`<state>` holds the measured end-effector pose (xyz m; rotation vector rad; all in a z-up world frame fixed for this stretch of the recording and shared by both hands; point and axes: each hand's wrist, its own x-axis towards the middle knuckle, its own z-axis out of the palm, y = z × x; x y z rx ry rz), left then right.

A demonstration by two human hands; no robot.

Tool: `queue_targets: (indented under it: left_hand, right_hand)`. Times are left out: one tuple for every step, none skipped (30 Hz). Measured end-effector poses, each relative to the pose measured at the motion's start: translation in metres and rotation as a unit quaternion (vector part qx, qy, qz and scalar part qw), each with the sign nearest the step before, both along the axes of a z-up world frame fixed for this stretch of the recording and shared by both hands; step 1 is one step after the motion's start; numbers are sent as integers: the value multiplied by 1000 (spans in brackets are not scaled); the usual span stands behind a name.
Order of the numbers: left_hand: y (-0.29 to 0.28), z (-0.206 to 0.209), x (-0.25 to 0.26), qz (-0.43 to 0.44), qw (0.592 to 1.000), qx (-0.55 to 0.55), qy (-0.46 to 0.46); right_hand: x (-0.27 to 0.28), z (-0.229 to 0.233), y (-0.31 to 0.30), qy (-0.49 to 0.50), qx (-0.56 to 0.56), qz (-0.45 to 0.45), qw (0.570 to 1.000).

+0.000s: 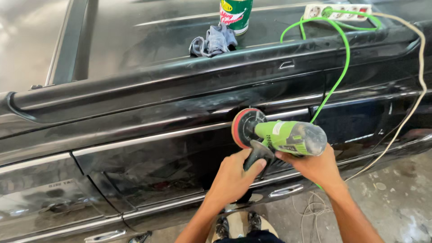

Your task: The person polishes the roof and side panel of a black car. They spread compound by hand and then use a power polisher to buff the surfaces, followed by wiping the area with a cloth.

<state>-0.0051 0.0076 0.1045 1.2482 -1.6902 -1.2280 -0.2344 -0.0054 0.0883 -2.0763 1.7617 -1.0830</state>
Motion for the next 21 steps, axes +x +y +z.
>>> queue_targets:
  left_hand:
    - [-9,1,-3,-5,1000,8,4]
    - [-16,1,-6,-10,1000,16,7]
    - [-20,1,-10,-11,999,33,20]
    - [-24,0,-14,-12,998,49,34]
    - [-27,-2,-18,-13,997,68,47]
    - [-29,-3,-22,-13,996,65,64]
    - [-33,-4,-25,-13,995,59,81]
    - [-38,-5,-28,-14,994,53,99]
    - [-42,-6,-31,-14,990,59,125]
    - [-46,-8,-34,-14,986,66,152]
    - [-49,-10,-36,-15,981,71,179]
    - [-51,-12,-37,-14,979,79,188]
    - [-52,-13,-38,-13,977,88,196]
    - [-55,-13,-38,-11,974,96,204]
    - [-56,-16,-39,-13,970,100,220]
    - [-59,-18,-40,-15,966,104,237]
    - [-62,-19,-39,-15,961,107,254]
    - [-64,-21,-39,-16,956,119,267]
    - [-66,-22,-38,-18,951,131,281]
    - [-69,-23,-38,-20,945,143,295]
    - [-72,-23,-36,-26,941,137,309]
  right_hand:
    - [-3,6,-7,-8,32,-4,999]
    - [-8,12,-16,23,56,-8,998]
    - [-14,19,-22,52,82,-15,995]
    - [-18,23,-29,81,108,-21,991]
    - [-20,25,-34,100,110,-39,988]
    - [-24,29,-37,119,112,-57,985]
    - [-26,34,-45,138,109,-74,982]
    - [-28,39,-53,170,130,-88,973]
    - [-30,44,-61,202,154,-100,962]
    - [-31,47,-66,233,177,-112,950]
    - [-31,49,-70,239,180,-111,948]
    - [-31,51,-73,245,183,-110,946]
    - [-31,53,-76,250,186,-110,944]
    - [-31,56,-80,255,185,-111,943]
    - [-31,58,-81,260,186,-112,941]
    - [-31,59,-82,265,187,-112,939]
    - [-30,62,-83,261,172,-94,945]
    - [-31,66,-84,257,157,-75,951]
    - [-31,70,-85,254,142,-56,955]
    - [-31,75,-86,257,134,-29,957]
    - [-30,79,-87,258,126,-2,958]
